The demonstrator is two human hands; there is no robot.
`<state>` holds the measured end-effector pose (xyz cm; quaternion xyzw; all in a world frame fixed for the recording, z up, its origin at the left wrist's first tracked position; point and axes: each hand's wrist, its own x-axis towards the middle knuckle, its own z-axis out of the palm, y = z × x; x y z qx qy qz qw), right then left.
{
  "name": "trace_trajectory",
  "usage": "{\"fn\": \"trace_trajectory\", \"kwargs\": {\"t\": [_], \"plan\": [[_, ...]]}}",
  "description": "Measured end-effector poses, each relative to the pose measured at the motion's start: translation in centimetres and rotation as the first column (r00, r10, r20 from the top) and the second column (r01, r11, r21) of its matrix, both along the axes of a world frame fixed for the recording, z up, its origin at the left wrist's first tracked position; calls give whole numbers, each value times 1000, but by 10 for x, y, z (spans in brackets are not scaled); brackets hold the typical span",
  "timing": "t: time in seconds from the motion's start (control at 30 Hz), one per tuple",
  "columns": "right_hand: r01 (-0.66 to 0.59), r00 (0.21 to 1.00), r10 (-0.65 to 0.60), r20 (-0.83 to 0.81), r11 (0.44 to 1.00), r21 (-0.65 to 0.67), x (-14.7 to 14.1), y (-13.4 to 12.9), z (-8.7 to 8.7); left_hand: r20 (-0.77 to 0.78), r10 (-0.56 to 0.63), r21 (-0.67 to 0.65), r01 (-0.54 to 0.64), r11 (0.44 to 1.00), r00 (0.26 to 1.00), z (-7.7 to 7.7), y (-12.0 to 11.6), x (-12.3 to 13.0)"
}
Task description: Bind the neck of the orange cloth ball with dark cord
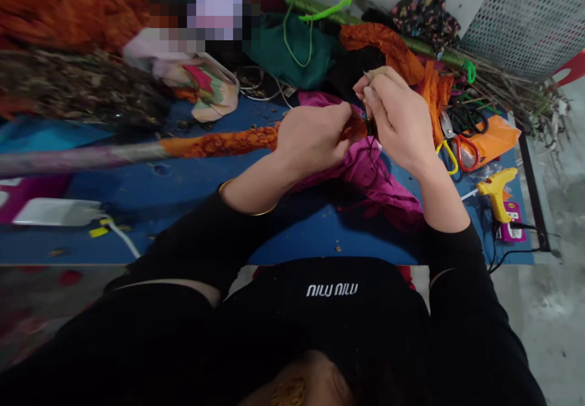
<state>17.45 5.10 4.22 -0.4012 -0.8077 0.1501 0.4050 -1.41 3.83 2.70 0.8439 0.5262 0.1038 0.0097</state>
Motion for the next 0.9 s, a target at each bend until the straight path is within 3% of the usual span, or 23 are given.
{"fn": "trace_trajectory", "kwargs": {"t": [0.13,0.33,0.6,0.77,0.9], "plan": [[34,996,-32,80,999,-24,1,-1,4,-69,-72,82,78,994,995,-4,-3,5],[46,989,-42,142,999,-23,2,-3,8,-3,-115,145,114,983,993,-13,-1,6],[80,992,-70,107,993,-91,1,-5,10,-52,-155,196,163,967,986,-22,5,4],[28,996,-28,86,1000,-9,1,-3,8,1,-157,264,151,953,988,-27,6,5],[51,991,-48,124,998,-23,2,-4,9,50,-174,287,153,946,983,-33,8,4]]}}
